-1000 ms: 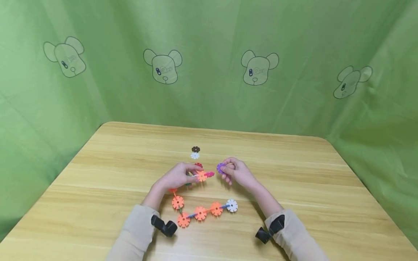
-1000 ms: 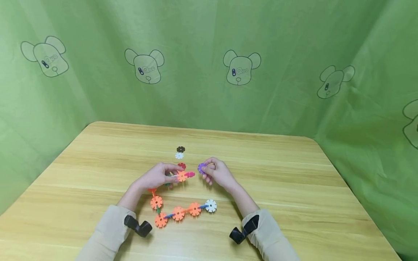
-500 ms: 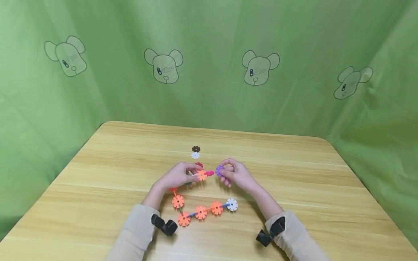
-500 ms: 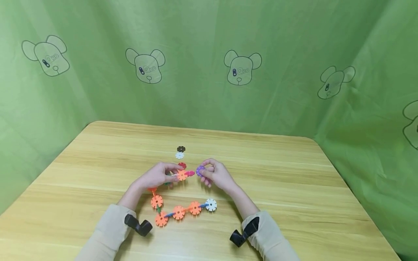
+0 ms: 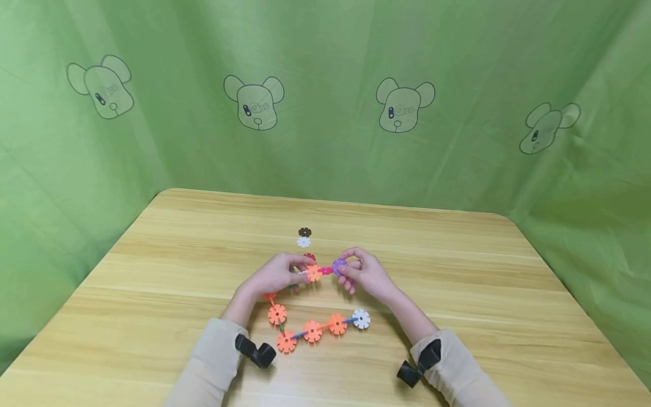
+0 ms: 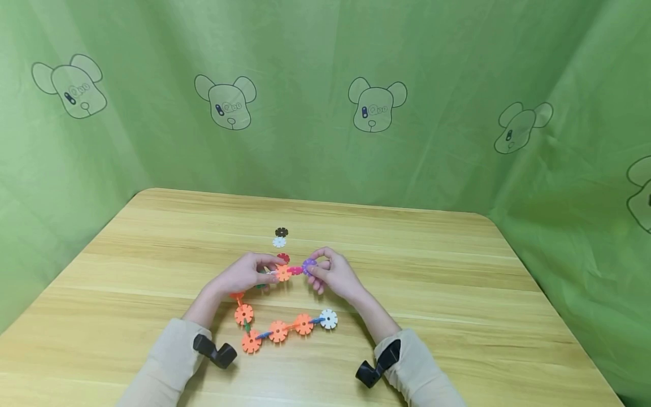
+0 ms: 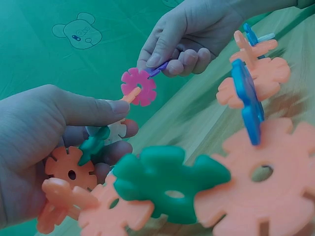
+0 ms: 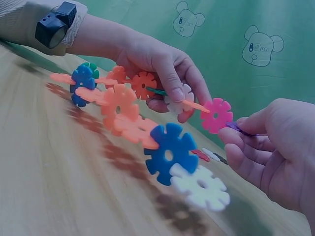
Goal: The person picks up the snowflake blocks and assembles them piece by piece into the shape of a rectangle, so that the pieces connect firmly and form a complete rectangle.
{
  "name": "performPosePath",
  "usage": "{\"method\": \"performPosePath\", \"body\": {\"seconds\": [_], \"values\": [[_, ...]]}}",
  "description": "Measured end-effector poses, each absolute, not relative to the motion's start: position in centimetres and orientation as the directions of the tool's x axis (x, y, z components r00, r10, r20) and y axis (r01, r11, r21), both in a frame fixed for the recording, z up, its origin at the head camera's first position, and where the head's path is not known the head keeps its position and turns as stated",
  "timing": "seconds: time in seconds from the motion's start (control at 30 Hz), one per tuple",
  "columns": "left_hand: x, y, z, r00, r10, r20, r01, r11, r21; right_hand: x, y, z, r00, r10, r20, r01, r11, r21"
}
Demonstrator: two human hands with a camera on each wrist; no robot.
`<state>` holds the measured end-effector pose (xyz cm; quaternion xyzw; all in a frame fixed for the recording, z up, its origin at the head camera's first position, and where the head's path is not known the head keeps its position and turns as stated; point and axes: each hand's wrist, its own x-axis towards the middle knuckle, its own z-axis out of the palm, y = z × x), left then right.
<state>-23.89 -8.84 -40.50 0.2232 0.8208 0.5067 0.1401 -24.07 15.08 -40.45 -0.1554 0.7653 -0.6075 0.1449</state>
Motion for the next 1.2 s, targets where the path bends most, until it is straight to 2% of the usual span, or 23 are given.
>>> {"method": "performPosePath", "body": {"seconds": [0.6, 0.87, 1.2], "values": [[-23.82, -8.48, -40.79, -0.838, 0.542, 0.062, 0.322, 0.400, 0.858, -23.54, 14.31, -40.69, -0.924, -0.383, 0.004, -0.070, 0.159, -0.985], [-23.86, -8.14, -40.60, -0.854, 0.519, 0.019, 0.271, 0.415, 0.869, -23.87, 14.51, -40.81, -0.921, -0.389, 0.008, -0.070, 0.146, -0.987], [-23.79, -7.88, -40.52, -0.836, 0.549, -0.013, 0.294, 0.467, 0.834, -24.22, 14.54, -41.00, -0.906, -0.423, -0.013, -0.077, 0.193, -0.978]]}}
